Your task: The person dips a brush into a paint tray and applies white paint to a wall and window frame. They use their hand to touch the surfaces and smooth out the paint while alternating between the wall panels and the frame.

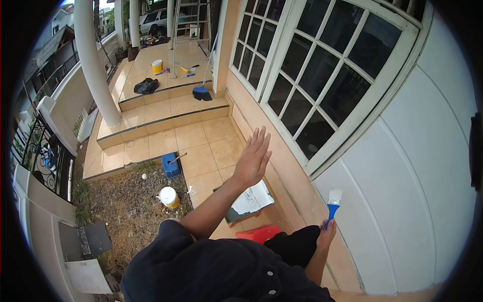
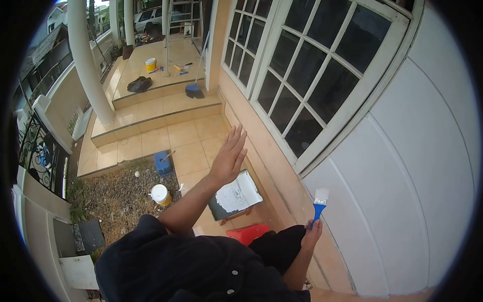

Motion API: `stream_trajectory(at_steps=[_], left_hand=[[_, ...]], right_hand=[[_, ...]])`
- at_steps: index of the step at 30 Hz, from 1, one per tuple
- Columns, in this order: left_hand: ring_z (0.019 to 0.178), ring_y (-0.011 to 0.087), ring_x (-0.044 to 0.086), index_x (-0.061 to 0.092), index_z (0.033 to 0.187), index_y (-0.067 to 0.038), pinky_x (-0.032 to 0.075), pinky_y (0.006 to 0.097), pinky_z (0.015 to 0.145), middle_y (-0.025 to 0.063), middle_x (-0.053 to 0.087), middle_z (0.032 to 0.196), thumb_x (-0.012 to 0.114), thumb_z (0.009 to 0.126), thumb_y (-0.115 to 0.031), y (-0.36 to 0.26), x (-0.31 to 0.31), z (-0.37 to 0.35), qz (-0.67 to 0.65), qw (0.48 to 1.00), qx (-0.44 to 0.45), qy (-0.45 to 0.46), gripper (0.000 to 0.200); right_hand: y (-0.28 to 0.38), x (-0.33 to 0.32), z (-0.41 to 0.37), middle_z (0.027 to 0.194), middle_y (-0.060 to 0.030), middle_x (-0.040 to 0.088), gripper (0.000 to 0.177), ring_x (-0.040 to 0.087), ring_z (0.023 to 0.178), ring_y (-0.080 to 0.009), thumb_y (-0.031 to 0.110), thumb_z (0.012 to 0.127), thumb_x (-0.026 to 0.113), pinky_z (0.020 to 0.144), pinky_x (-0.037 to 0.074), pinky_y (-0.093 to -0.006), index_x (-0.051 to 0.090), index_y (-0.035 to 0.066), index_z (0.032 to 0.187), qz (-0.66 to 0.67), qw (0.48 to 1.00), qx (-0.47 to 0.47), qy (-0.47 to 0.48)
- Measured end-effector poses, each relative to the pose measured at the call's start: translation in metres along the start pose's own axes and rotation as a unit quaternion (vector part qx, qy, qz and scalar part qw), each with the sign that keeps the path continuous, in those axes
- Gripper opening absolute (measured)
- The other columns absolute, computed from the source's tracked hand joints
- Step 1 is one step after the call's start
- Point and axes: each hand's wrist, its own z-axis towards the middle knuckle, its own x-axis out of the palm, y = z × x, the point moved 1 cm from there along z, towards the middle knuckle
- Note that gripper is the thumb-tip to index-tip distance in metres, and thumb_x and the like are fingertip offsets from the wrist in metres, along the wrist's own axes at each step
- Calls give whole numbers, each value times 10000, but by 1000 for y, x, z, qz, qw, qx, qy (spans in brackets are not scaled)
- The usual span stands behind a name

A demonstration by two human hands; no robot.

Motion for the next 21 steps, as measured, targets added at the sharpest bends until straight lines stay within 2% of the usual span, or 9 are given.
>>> stream_trajectory(at_steps=[3,6,7,9,11,13,17,21], left_hand=[[1558,483,182,394,1540,39,200,568,1250,267,232,1681,472,1083,-205,5,0,-9,-8,1000,-6,-10,524],[1555,511,154,420,1525,42,191,581,1249,262,208,1691,479,1081,-219,3,-6,-12,20,1000,-7,-10,519],[1553,524,142,423,1523,46,183,586,1248,259,195,1696,479,1081,-229,2,-9,-12,49,999,-10,-15,524],[1550,536,130,425,1522,50,176,592,1248,256,183,1700,479,1082,-240,-1,-16,-11,77,997,-14,-23,529],[1558,513,143,391,1545,45,165,602,1246,261,196,1696,470,1087,-257,-1,-22,-9,115,992,-23,-36,555],[1560,500,155,368,1558,42,169,593,1248,266,205,1692,462,1091,-259,5,-23,-8,76,996,-33,-36,563],[1562,469,187,314,1583,39,181,545,1260,284,222,1679,434,1105,-255,5,-23,-11,17,998,-30,-50,574],[1563,465,183,331,1580,33,178,532,1264,280,218,1682,437,1107,-253,-1,-31,-14,-9,998,-31,-57,563]], right_hand=[[-3,10,3,917,-45,651,257,578,760,-121,288,1100,555,688,482,-284,613,50,1177,-3,1000,15,-5],[0,15,2,1067,-61,714,314,606,883,-123,309,1089,574,744,485,-295,619,57,1271,-71,997,20,-36],[1,17,2,1067,-61,714,314,606,883,-123,309,1089,574,744,485,-295,619,57,1271,-70,997,19,-37],[2,26,2,1177,-66,714,344,623,1032,-142,362,1077,589,807,480,-329,618,82,1276,-45,998,26,-38],[5,41,5,1220,-70,703,363,623,1091,-157,383,1074,589,836,473,-344,608,93,1291,-1,999,40,-35],[9,55,6,1322,-66,670,399,621,1209,-192,415,1072,584,890,461,-366,571,121,1342,73,996,52,-7],[25,93,11,1312,-55,676,433,619,1224,-205,459,1073,560,902,465,-370,572,121,1343,122,991,40,30],[33,122,5,1286,-37,682,480,613,1238,-225,527,1071,518,915,473,-386,601,119,1310,226,965,90,95]])
